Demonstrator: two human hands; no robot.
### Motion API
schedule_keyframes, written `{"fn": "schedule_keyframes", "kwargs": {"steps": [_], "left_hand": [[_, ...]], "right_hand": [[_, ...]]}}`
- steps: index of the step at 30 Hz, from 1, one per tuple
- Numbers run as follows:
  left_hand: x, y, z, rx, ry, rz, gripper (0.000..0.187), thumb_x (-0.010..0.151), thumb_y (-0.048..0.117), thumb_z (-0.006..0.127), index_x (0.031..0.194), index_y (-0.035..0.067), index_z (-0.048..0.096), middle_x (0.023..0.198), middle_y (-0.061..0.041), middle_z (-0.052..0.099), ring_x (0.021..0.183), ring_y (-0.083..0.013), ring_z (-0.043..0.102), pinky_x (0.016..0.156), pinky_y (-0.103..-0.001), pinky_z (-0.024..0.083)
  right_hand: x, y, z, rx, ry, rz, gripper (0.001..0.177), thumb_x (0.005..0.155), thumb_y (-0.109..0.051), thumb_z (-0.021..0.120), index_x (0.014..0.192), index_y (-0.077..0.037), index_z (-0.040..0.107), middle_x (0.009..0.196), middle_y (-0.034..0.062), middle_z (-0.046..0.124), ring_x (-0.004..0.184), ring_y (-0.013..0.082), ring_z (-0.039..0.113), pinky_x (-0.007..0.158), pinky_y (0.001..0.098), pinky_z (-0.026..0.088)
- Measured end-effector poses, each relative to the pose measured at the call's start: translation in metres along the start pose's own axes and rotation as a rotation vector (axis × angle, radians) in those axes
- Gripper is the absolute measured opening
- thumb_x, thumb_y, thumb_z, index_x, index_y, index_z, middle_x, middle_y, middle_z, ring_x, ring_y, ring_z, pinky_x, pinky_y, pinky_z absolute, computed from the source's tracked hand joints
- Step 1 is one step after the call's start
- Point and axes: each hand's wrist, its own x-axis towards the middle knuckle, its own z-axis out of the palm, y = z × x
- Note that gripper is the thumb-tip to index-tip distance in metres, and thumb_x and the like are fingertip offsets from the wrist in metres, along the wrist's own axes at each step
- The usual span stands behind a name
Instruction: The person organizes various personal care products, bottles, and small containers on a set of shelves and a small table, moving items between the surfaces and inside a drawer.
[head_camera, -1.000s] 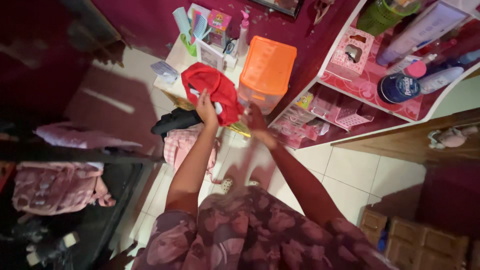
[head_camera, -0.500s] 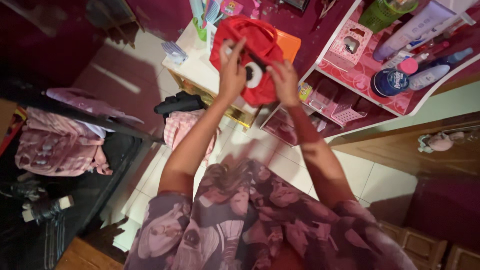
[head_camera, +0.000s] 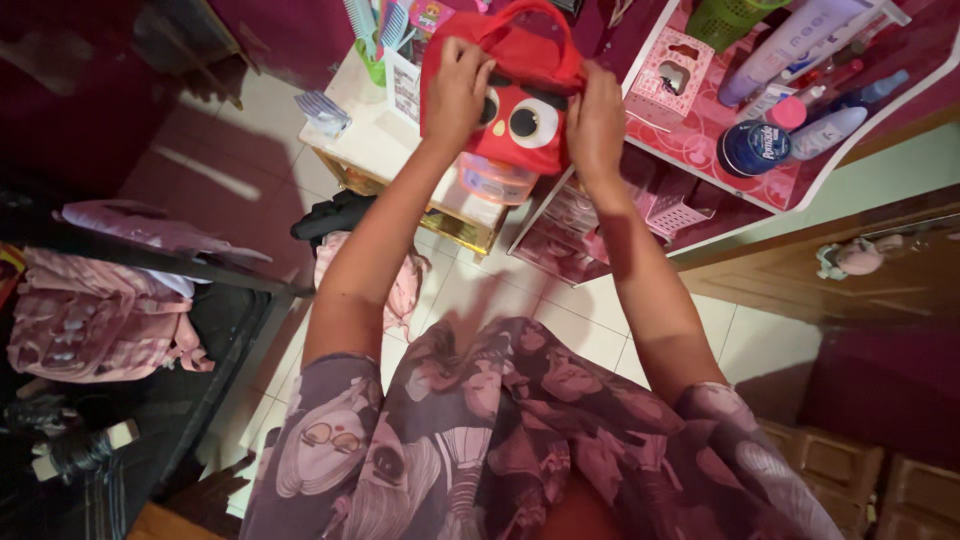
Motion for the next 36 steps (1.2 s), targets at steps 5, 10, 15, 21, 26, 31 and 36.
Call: {"fn": "schedule_keyframes", "kwargs": {"steps": [5,10,15,21,26,31,36], "left_hand": [[-0.014,-0.023,0.023,-0.145,-0.094,-0.070,0.010,0.097,0.009,0.066,0.104,0.005,0.060,0.110,-0.014,0.058,0.095,-0.0344,0.071,0.079,-0.044,0.056],[-0.022,-0.055,0.038,0.058,-0.133,-0.009,0.036,0.073,0.000,0.069,0.108,0.004,0.063,0.106,-0.021,0.057,0.091,-0.0455,0.063,0.073,-0.051,0.051],[-0.002,-0.054,0.050,-0.060,-0.123,-0.167,0.015,0.089,0.004,0.068,0.101,0.005,0.058,0.108,-0.018,0.057,0.096,-0.0400,0.064,0.080,-0.050,0.052],[-0.005,-0.043,0.047,-0.069,-0.253,-0.142,0.016,0.083,0.002,0.067,0.098,0.007,0.063,0.113,-0.015,0.058,0.097,-0.0398,0.064,0.081,-0.049,0.052],[-0.001,-0.055,0.060,-0.114,-0.251,-0.160,0.016,0.090,0.002,0.064,0.104,0.010,0.061,0.121,-0.010,0.058,0.104,-0.0344,0.068,0.088,-0.046,0.054],[-0.009,-0.071,0.062,-0.071,-0.320,-0.101,0.031,0.087,0.003,0.067,0.116,0.013,0.062,0.145,-0.012,0.045,0.110,-0.0356,0.066,0.091,-0.045,0.055],[0.004,-0.046,0.045,0.048,-0.417,-0.215,0.052,0.087,0.004,0.065,0.134,0.026,0.063,0.166,-0.011,0.027,0.104,-0.0332,0.070,0.090,-0.046,0.055]], "right_hand": [[-0.014,0.007,0.016,-0.270,-0.163,-0.108,0.040,0.072,-0.009,0.071,0.107,0.001,0.057,0.108,0.0243,0.058,0.103,0.0456,0.057,0.085,0.0548,0.047],[-0.022,0.019,0.048,-0.283,-0.323,0.028,0.029,0.086,0.000,0.062,0.115,-0.005,0.060,0.117,0.0199,0.059,0.109,0.0434,0.057,0.082,0.0535,0.051],[-0.007,0.033,0.063,-0.244,-0.148,0.034,0.035,0.084,0.006,0.058,0.118,-0.003,0.057,0.118,0.0224,0.057,0.111,0.0454,0.056,0.089,0.0518,0.053],[-0.009,0.040,0.071,-0.244,-0.286,0.196,0.035,0.084,0.004,0.060,0.118,-0.001,0.052,0.120,0.0263,0.056,0.112,0.0476,0.055,0.086,0.0537,0.051],[-0.014,0.046,0.068,-0.179,-0.196,0.196,0.037,0.087,0.003,0.067,0.121,-0.001,0.051,0.124,0.0246,0.056,0.117,0.0473,0.055,0.099,0.0520,0.050],[-0.019,0.056,0.078,-0.174,-0.275,0.220,0.039,0.087,0.001,0.069,0.121,0.001,0.050,0.127,0.0263,0.054,0.120,0.0484,0.052,0.099,0.0519,0.048],[-0.016,0.042,0.064,-0.127,-0.181,0.176,0.054,0.083,0.001,0.070,0.132,0.000,0.049,0.133,0.0288,0.051,0.121,0.0497,0.051,0.098,0.0509,0.049]]}}
